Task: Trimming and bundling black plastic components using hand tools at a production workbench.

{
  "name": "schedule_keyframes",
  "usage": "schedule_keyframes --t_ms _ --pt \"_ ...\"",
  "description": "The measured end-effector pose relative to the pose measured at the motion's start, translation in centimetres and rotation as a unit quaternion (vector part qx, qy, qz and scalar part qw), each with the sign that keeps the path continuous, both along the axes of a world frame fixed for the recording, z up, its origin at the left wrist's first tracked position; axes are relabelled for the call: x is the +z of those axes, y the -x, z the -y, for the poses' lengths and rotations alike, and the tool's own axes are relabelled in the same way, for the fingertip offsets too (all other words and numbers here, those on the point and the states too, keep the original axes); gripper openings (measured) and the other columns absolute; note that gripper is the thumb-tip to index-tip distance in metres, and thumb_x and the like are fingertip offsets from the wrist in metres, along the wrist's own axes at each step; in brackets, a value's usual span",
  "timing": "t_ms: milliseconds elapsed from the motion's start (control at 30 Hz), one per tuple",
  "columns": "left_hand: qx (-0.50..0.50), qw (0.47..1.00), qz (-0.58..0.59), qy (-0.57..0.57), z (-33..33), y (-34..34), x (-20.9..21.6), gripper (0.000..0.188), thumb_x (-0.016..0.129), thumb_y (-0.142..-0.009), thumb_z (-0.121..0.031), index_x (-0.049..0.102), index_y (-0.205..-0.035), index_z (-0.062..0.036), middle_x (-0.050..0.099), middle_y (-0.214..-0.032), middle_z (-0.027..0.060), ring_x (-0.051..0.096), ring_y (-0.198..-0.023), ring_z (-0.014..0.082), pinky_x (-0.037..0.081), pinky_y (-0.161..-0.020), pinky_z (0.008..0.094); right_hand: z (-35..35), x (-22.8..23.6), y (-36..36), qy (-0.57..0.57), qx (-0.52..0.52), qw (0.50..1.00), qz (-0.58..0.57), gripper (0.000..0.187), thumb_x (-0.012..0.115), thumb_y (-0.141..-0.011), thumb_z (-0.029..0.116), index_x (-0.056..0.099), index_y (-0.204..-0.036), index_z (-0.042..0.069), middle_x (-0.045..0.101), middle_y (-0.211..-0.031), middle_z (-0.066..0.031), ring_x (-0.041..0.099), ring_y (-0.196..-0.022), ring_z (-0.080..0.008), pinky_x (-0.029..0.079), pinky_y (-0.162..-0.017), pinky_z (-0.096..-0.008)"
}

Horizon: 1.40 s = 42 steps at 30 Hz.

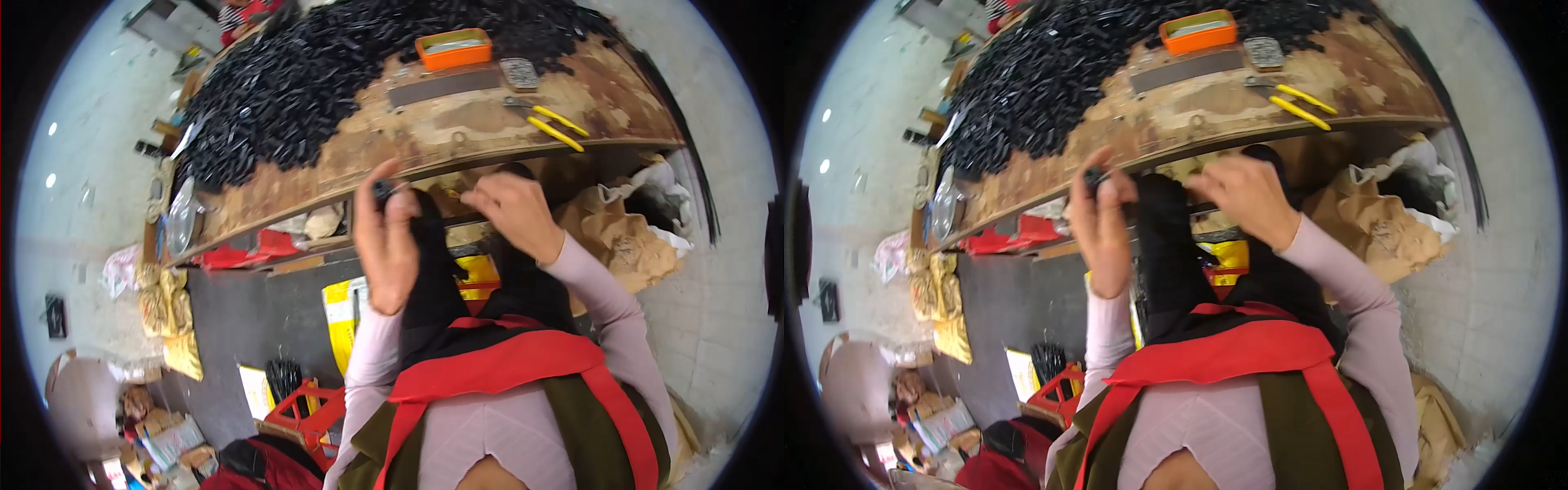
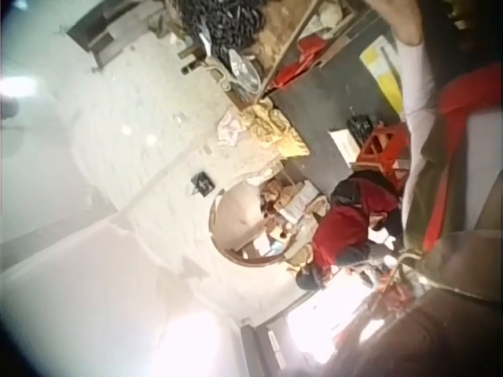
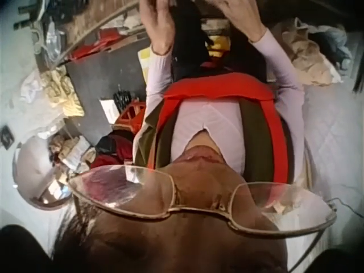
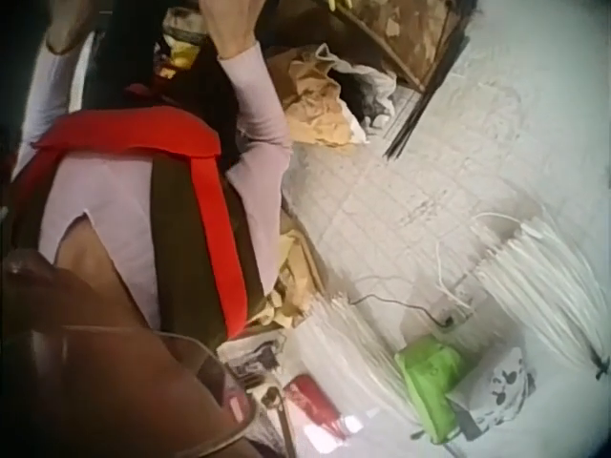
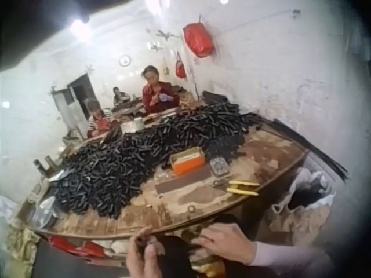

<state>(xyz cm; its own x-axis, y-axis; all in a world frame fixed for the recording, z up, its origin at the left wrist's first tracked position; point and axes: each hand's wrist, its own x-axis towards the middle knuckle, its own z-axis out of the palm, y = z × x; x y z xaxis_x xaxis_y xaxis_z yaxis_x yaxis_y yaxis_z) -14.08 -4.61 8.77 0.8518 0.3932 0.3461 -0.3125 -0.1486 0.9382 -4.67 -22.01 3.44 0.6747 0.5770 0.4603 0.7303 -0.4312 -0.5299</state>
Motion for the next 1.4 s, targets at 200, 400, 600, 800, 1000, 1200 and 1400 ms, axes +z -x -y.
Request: schedule_keyframes --t_ms 200,400,600,800,1000,1200,1400 --pt "-0.192 0.978 -0.029 0.074 -1.4 -1.3 -2.1 0.031 0.058 -0.095 -0.015 0.055 -0.119 0.0038 0.058 -0.1 0.0062 0.054 -0.083 0.0112 0.044 -0.076 0.0238 8.4 -2.1 -10.9 0.193 -0.259 0.932 0.164 0.046 0.071 -0.081 0.035 0.058 -0.109 0.002 0.052 -0.102 -0.0166 0.05 -0.098 -0.0346 0.044 -0.082 -0.0438" --pt "-0.258 0.95 -0.036 0.172 -0.6 -1.3 -3.4 0.031 0.059 -0.096 -0.029 0.045 -0.103 -0.0029 0.045 -0.071 0.0021 0.042 -0.065 0.0114 0.039 -0.062 0.0283 10.8 -4.5 -14.3 0.05 -0.136 0.987 0.074 0.035 0.059 -0.093 0.032 0.056 -0.11 0.002 0.053 -0.097 -0.0142 0.053 -0.091 -0.0283 0.043 -0.08 -0.0359" --pt "-0.177 0.959 -0.025 0.221 0.5 -0.6 -2.6 0.026 0.064 -0.093 -0.02 0.047 -0.105 -0.0044 0.042 -0.07 -0.0009 0.035 -0.058 0.0086 0.034 -0.057 0.0256 7.7 1.8 -7.0 -0.27 0.099 0.858 -0.426 0.035 0.042 -0.102 0.034 0.056 -0.111 0.003 0.056 -0.087 -0.0045 0.055 -0.081 -0.01 0.042 -0.073 -0.0226" --pt "-0.179 0.967 -0.057 0.17 0.2 0.9 -2.5 0.026 0.064 -0.093 -0.015 0.057 -0.116 -0.0037 0.05 -0.082 -0.0049 0.042 -0.069 0.0023 0.033 -0.059 0.0177 4.7 5.9 0.4 0.049 0.1 0.902 -0.417 0.037 0.051 -0.097 0.014 0.049 -0.133 0.005 0.058 -0.094 -0.0078 0.058 -0.088 -0.0173 0.044 -0.08 -0.0267" --pt "-0.194 0.976 -0.042 0.093 0.8 1.4 -2.3 0.052 0.06 -0.096 -0.039 0.051 -0.128 0.0013 0.045 -0.078 -0.0027 0.042 -0.068 0.0063 0.034 -0.062 0.0215 3.4 5.9 2.9 0.13 0.064 0.984 0.1 0.064 0.06 -0.08 -0.004 0.048 -0.14 0.012 0.05 -0.114 -0.0149 0.05 -0.105 -0.0326 0.041 -0.092 -0.0409" --pt "-0.2 0.975 -0.052 0.084 0.6 2.5 -2.0 0.05 0.06 -0.096 -0.038 0.052 -0.128 0.0002 0.05 -0.086 -0.0014 0.043 -0.069 0.0059 0.035 -0.062 0.0207 2.4 6.1 3.4 0.106 0.056 0.98 0.158 0.061 0.061 -0.079 -0.004 0.051 -0.138 0.012 0.051 -0.112 -0.0145 0.05 -0.102 -0.0323 0.042 -0.089 -0.0402" --pt "-0.232 0.97 -0.047 0.044 0.1 3.4 -1.6 0.036 0.057 -0.095 -0.012 0.053 -0.129 -0.0016 0.06 -0.113 0.006 0.055 -0.097 0.0125 0.043 -0.086 0.0253 3.8 6.0 3.2 0.117 0.106 0.978 0.133 0.052 0.063 -0.082 0.002 0.054 -0.132 0.01 0.054 -0.089 -0.0104 0.056 -0.082 -0.029 0.046 -0.074 -0.0381"
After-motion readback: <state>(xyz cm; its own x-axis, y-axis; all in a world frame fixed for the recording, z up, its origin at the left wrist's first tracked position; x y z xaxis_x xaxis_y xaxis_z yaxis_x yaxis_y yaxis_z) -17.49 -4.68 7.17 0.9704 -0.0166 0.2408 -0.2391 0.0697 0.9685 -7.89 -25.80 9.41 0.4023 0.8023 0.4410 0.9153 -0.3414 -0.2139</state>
